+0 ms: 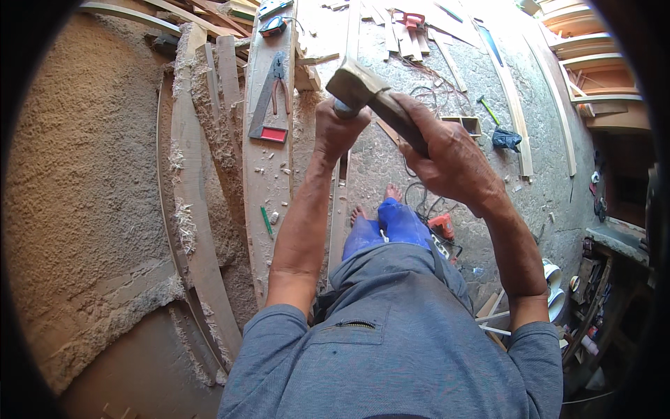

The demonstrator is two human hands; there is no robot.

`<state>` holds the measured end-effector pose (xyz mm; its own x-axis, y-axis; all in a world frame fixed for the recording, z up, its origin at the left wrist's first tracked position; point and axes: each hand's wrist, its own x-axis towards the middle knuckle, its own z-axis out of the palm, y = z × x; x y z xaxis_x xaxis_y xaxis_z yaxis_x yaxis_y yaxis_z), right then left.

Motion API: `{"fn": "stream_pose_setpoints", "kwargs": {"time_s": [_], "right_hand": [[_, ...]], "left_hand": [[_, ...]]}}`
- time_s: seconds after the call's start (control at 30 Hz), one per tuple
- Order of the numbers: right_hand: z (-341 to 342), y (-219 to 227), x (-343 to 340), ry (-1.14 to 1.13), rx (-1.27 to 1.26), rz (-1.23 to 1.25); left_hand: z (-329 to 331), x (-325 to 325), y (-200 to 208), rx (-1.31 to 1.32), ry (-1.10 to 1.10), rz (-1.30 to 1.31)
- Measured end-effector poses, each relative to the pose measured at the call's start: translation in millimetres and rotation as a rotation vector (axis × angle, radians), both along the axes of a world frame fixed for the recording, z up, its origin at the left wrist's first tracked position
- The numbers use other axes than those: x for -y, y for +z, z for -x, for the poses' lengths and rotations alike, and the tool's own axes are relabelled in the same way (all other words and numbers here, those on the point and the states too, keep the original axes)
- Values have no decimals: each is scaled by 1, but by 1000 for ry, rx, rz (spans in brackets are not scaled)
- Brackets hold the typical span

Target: The person uses a chisel and mallet to carve a groove into a long wooden plank. They repeatedly strike the chisel with the mallet, removing wood shavings and gradually deepening the cut along the plank's length.

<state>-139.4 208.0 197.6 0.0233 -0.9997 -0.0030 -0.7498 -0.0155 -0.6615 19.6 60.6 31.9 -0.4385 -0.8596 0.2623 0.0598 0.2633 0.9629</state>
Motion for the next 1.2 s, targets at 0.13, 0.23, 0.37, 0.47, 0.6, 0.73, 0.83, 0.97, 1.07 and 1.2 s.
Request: {"fn": "stream_pose_setpoints", "kwargs": {"time_s": [0.13,0.23,0.37,0.47,0.6,0.73,0.83,0.97,1.07,1.2], "right_hand": [[-2,24,18,-67,59,187],[-4,7,28,-79,-95,90],[-5,-36,29,-22,-293,-147],[6,-39,16,-41,-146,-144],[5,19,18,-45,87,34],[18,119,35,-200,123,594],[9,133,55,-446,78,868],[0,12,47,-99,-385,-177],[16,-21,19,-48,-159,-154],[6,18,-6,-121,59,-72]], "left_hand": [[2,14,-1,71,21,-74],[5,11,-6,34,33,-73],[22,1,4,-49,169,163],[26,-6,8,-78,195,187],[22,44,-27,94,175,-119],[17,21,-20,108,215,49],[21,12,-23,80,178,35],[13,7,-15,116,221,137],[21,-19,-6,-17,254,189],[12,-28,-10,132,196,169]]}}
